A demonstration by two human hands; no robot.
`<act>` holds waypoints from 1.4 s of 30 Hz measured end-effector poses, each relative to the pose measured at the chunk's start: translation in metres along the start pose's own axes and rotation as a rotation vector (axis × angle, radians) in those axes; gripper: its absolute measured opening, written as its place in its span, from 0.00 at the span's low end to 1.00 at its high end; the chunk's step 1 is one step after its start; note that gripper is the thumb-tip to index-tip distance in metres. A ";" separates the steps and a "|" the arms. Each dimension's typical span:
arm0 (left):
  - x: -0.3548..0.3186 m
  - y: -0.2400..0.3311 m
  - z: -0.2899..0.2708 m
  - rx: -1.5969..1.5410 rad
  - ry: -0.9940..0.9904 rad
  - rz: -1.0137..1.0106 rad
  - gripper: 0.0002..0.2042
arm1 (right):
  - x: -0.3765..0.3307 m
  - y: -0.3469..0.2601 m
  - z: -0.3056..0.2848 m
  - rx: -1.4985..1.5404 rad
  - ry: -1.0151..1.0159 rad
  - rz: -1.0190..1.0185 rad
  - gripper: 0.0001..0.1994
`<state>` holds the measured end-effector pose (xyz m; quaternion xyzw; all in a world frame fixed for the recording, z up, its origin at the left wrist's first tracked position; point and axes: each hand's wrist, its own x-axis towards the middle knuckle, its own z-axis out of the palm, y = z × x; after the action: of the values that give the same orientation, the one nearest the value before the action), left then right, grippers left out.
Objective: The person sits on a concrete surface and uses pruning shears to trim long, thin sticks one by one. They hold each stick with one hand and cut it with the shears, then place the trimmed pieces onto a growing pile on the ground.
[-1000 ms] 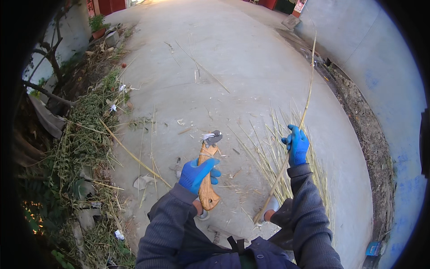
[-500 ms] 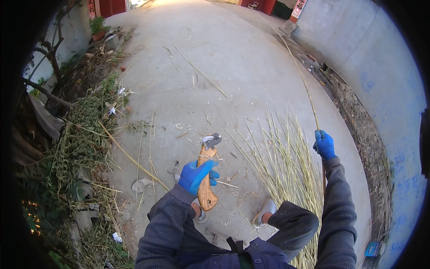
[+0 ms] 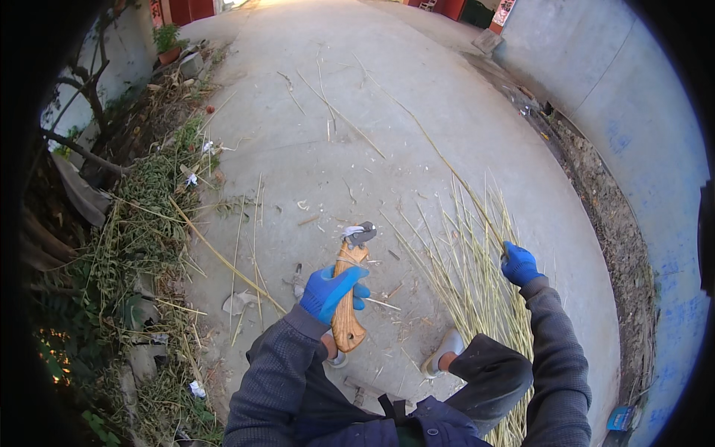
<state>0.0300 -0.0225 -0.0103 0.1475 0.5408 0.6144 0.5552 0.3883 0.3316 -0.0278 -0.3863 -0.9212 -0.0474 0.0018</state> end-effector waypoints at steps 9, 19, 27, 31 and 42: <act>-0.001 -0.005 0.003 -0.029 -0.044 0.018 0.17 | -0.090 0.083 -0.024 -0.215 -0.010 -0.187 0.08; 0.002 -0.016 0.008 0.053 -0.123 -0.053 0.23 | -0.334 0.204 -0.073 -0.462 -0.256 -0.054 0.05; 0.002 -0.021 0.023 0.044 -0.142 -0.069 0.23 | -0.473 0.226 -0.093 0.242 0.074 0.643 0.11; 0.004 -0.024 0.025 0.047 -0.128 -0.055 0.22 | -0.478 0.223 -0.063 0.448 0.048 0.787 0.14; 0.005 -0.025 0.012 0.017 -0.129 -0.065 0.22 | -0.333 0.125 -0.067 1.104 -0.196 0.872 0.13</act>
<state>0.0508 -0.0170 -0.0286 0.1738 0.5137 0.5806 0.6073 0.7083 0.1762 0.0363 -0.6647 -0.5681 0.4665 0.1332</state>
